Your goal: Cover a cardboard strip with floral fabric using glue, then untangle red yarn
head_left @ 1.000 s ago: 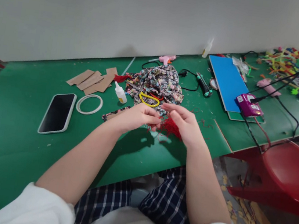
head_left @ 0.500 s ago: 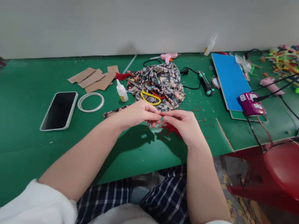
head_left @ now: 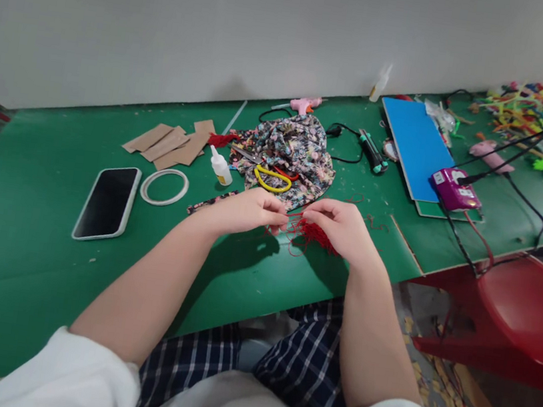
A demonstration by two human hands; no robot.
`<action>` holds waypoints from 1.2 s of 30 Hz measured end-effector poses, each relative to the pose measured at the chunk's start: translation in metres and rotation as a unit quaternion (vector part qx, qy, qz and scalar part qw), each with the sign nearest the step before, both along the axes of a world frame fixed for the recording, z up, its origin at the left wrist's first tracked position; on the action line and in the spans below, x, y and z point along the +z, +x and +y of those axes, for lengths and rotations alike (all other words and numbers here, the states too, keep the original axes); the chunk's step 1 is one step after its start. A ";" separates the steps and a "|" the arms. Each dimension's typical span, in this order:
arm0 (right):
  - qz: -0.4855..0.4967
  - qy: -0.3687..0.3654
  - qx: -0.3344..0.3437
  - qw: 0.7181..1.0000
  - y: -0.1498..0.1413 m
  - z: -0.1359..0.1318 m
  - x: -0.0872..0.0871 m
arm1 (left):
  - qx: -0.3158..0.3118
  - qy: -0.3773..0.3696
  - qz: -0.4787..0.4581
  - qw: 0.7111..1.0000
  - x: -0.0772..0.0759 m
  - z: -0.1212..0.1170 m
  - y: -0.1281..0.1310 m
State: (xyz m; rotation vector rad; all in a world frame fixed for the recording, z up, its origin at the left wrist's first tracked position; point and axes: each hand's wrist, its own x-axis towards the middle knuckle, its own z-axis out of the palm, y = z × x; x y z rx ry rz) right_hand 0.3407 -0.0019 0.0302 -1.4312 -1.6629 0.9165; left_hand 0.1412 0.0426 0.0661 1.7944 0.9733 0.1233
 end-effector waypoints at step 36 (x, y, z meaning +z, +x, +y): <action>0.122 0.043 -0.095 0.987 0.006 -0.009 0.026 | 0.228 0.107 -0.236 0.939 -0.013 -0.018 0.025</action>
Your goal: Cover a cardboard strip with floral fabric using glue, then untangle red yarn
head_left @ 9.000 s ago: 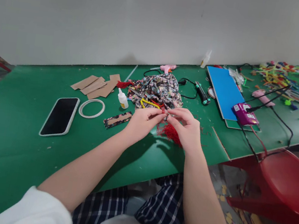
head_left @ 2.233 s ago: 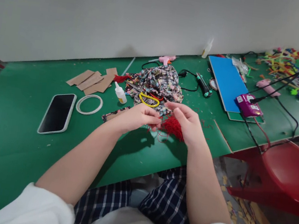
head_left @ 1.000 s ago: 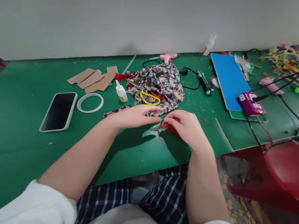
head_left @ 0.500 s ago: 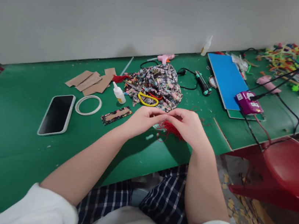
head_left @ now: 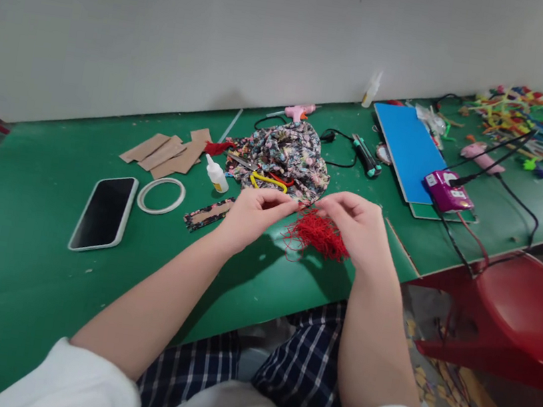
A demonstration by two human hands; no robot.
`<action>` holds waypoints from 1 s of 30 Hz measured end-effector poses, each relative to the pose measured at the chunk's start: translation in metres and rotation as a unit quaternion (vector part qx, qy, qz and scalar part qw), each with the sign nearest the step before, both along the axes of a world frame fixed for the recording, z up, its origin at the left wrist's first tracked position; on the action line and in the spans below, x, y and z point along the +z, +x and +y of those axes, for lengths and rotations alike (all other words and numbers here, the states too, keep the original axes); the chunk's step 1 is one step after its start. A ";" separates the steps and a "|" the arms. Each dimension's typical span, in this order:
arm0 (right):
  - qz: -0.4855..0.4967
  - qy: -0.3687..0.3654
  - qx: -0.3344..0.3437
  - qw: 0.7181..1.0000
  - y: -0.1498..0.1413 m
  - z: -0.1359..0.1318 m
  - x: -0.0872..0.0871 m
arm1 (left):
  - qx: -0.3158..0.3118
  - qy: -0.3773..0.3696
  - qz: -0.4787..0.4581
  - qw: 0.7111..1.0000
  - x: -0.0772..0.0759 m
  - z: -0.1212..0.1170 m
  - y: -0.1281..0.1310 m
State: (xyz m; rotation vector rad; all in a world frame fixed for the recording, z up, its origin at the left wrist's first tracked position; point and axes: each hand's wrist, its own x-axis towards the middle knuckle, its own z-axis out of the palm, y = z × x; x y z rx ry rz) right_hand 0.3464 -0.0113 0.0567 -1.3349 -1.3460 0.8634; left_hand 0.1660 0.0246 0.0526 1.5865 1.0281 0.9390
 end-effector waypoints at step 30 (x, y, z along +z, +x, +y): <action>0.134 0.066 -0.061 0.987 -0.043 -0.010 0.012 | 0.085 -0.031 -0.149 0.985 0.018 -0.020 0.004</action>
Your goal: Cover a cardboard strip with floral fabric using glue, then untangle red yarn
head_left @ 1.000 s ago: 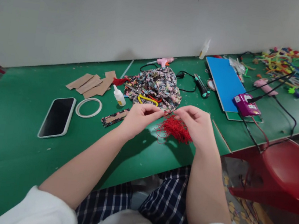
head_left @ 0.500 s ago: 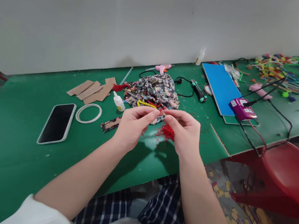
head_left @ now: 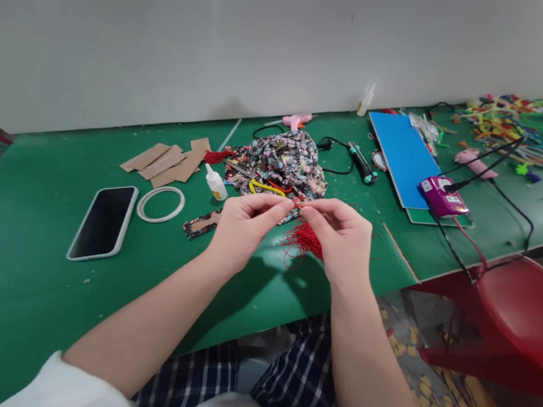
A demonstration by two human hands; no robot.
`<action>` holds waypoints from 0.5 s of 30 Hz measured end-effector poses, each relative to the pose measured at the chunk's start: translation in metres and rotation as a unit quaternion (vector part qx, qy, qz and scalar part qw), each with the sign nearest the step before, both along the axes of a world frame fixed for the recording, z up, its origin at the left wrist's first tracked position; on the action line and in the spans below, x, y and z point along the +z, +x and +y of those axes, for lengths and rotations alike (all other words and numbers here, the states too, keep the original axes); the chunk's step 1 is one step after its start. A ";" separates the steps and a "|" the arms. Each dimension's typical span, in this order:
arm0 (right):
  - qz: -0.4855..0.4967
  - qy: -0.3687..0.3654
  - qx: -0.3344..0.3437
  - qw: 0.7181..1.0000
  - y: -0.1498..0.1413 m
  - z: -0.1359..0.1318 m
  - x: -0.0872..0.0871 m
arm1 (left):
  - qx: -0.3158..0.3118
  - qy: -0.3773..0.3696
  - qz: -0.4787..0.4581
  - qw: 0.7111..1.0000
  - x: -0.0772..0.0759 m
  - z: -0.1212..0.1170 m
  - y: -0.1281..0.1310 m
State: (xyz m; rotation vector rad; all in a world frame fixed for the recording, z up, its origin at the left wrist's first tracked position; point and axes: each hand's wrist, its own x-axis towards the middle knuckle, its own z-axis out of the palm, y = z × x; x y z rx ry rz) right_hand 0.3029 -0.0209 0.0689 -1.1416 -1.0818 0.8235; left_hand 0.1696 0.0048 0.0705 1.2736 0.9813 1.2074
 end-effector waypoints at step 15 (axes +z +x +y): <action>-0.124 0.024 -0.006 0.992 0.011 -0.003 0.000 | -0.011 0.024 0.067 0.997 0.000 0.000 -0.001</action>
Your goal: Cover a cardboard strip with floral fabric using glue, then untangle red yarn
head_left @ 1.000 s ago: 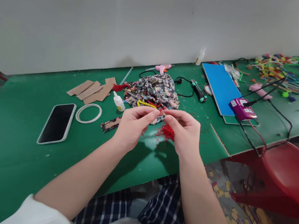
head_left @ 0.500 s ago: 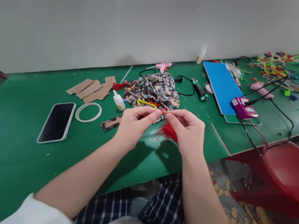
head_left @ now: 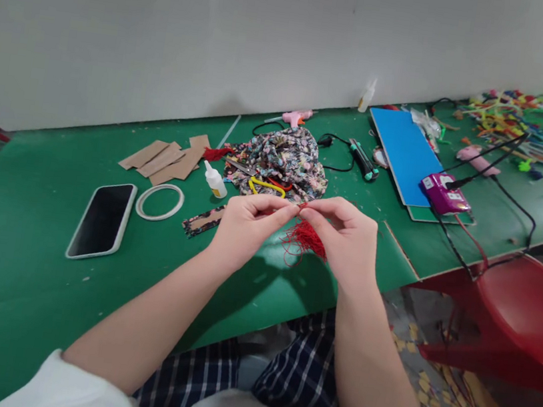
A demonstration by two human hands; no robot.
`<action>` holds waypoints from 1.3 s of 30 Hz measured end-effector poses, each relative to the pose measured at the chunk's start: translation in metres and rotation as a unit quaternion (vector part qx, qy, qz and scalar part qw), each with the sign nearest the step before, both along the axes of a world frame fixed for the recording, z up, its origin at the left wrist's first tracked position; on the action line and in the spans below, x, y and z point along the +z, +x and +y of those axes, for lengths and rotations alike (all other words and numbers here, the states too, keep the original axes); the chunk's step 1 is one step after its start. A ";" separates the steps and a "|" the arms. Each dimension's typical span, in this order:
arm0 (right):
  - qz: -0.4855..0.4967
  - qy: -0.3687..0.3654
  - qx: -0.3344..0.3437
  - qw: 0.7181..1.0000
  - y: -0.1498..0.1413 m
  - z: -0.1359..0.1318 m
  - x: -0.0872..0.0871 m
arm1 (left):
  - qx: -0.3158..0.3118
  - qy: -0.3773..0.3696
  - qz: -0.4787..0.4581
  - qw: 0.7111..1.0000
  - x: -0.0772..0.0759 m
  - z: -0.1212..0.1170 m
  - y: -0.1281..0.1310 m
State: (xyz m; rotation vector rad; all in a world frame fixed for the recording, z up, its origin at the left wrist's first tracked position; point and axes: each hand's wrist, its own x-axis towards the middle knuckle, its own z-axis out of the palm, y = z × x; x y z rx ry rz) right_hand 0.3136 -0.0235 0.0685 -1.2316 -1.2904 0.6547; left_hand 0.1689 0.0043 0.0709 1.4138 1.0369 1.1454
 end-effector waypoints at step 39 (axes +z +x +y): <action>0.050 0.027 -0.018 0.998 -0.009 0.002 -0.003 | 0.012 0.037 0.041 0.998 0.005 -0.002 -0.001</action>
